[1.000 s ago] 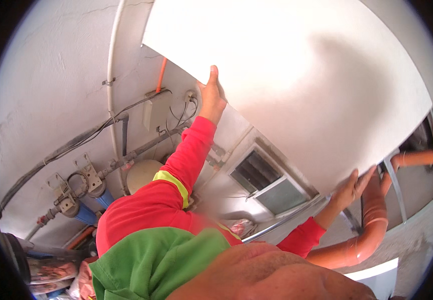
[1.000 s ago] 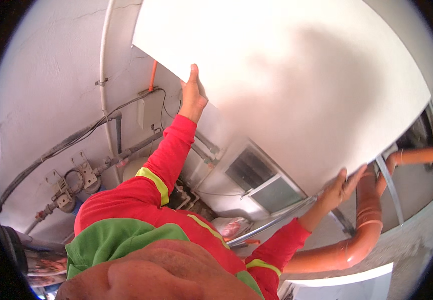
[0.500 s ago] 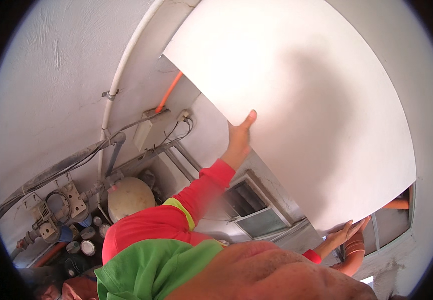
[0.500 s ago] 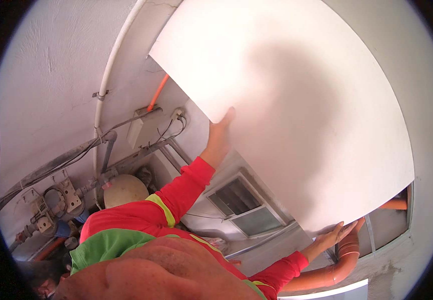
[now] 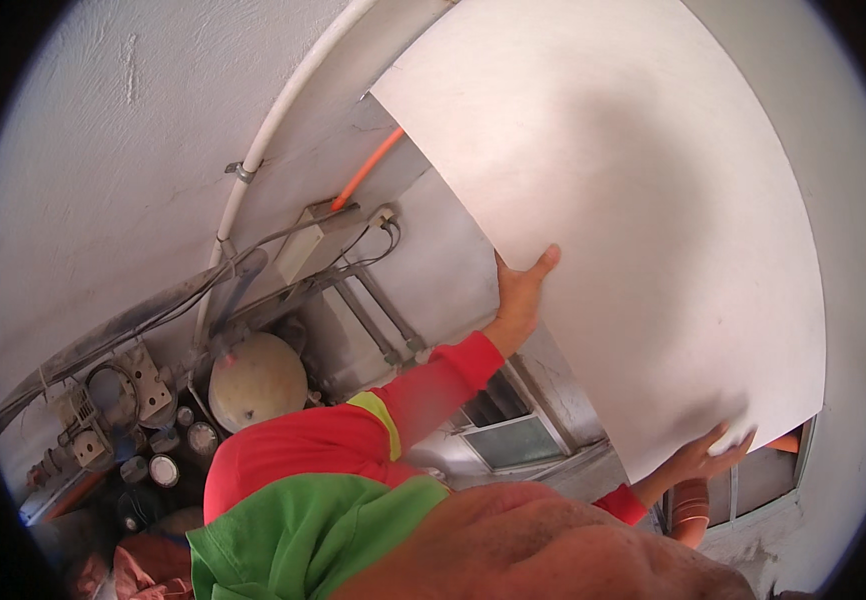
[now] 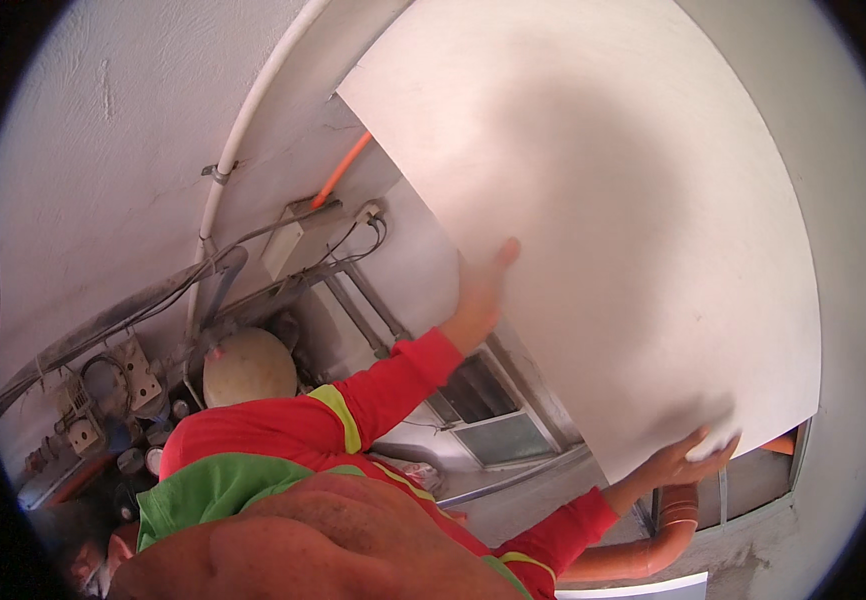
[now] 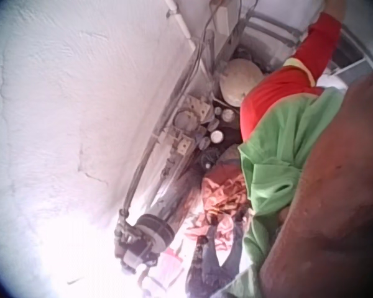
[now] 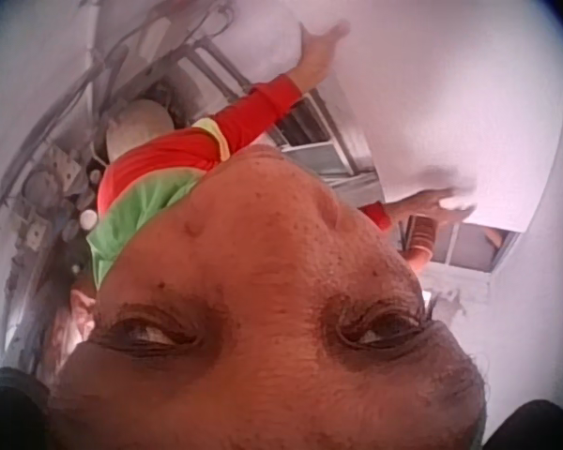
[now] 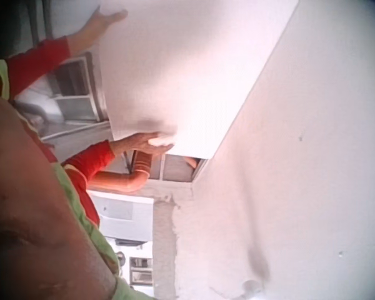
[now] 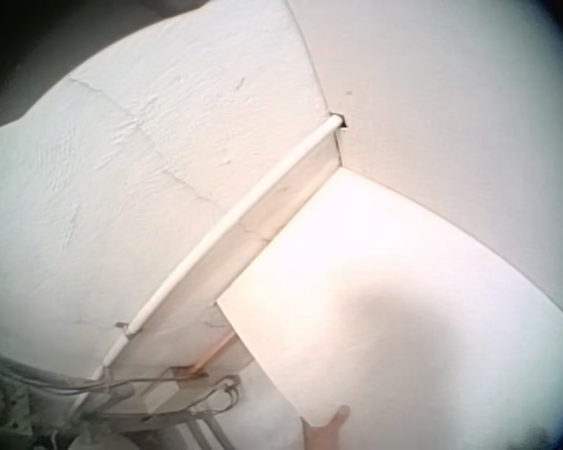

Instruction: The person positions a large white ceiling panel against the ceiling structure, aligns it with existing fixtures, and secures it using a metal trim piece. They adjust the panel multiple times to fit it properly within the ceiling framework.

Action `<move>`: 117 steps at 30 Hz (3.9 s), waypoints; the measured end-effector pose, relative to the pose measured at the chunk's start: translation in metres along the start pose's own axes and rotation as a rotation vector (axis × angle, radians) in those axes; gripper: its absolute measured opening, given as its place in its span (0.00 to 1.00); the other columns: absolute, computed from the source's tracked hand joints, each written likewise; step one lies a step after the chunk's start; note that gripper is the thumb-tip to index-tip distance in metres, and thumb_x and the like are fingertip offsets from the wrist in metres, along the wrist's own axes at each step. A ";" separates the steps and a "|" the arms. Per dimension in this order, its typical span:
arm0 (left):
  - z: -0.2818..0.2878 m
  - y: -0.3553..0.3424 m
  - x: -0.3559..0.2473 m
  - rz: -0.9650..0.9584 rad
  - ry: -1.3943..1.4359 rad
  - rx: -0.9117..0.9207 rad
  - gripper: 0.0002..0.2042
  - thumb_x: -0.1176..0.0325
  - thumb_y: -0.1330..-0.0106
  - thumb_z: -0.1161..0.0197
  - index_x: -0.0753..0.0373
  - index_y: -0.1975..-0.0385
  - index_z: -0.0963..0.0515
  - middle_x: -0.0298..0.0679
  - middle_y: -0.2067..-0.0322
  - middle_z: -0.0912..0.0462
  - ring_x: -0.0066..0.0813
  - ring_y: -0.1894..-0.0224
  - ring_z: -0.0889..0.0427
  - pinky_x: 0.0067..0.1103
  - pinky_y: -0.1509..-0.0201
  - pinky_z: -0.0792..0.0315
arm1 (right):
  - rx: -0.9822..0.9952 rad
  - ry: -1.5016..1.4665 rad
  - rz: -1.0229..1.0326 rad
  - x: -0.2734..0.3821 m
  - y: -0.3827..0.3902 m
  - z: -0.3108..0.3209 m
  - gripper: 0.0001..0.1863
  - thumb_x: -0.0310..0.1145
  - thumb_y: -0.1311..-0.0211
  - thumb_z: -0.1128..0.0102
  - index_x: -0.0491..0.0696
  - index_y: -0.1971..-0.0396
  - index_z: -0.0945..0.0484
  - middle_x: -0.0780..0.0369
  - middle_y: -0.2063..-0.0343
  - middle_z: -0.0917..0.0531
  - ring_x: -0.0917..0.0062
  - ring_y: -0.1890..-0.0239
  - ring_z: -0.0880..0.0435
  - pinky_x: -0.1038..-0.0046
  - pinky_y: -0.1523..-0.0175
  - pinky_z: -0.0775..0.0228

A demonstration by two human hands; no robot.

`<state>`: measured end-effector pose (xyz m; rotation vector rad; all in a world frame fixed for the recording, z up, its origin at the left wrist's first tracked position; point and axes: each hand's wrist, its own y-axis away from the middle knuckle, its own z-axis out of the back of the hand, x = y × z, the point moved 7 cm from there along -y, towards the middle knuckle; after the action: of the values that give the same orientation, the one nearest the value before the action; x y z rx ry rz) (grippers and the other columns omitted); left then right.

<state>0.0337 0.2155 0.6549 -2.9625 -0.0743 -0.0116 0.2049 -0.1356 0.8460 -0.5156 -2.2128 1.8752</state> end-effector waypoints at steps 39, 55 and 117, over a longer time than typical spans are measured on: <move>0.005 0.011 0.003 0.196 -0.337 -0.068 0.29 0.51 0.29 0.40 0.67 0.37 0.34 0.43 0.38 0.29 0.35 0.38 0.29 0.33 0.32 0.36 | -0.020 0.174 -0.093 -0.199 -0.071 -0.028 0.38 0.50 0.37 0.36 0.45 0.34 0.35 0.49 0.36 0.32 0.59 0.33 0.34 0.60 0.29 0.43; 0.022 0.018 -0.022 -0.049 -0.493 0.194 0.39 0.46 0.39 0.32 0.66 0.34 0.37 0.46 0.35 0.34 0.45 0.34 0.34 0.46 0.30 0.38 | -0.046 -0.721 -0.644 -0.175 -0.049 0.018 0.22 0.38 0.37 0.34 0.37 0.52 0.28 0.57 0.61 0.20 0.75 0.61 0.22 0.74 0.54 0.28; 0.123 0.519 0.360 1.274 -0.435 1.601 0.25 0.53 0.42 0.26 0.71 0.58 0.21 0.36 0.61 0.18 0.24 0.60 0.22 0.25 0.53 0.28 | -1.392 0.152 -1.286 -0.083 0.641 0.554 0.50 0.75 0.36 0.63 0.44 0.32 0.38 0.54 0.36 0.30 0.66 0.32 0.36 0.63 0.28 0.46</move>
<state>0.4200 -0.2548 0.4468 -1.0109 1.0990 0.5358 0.1658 -0.5858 0.1244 0.5460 -2.3351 -0.3687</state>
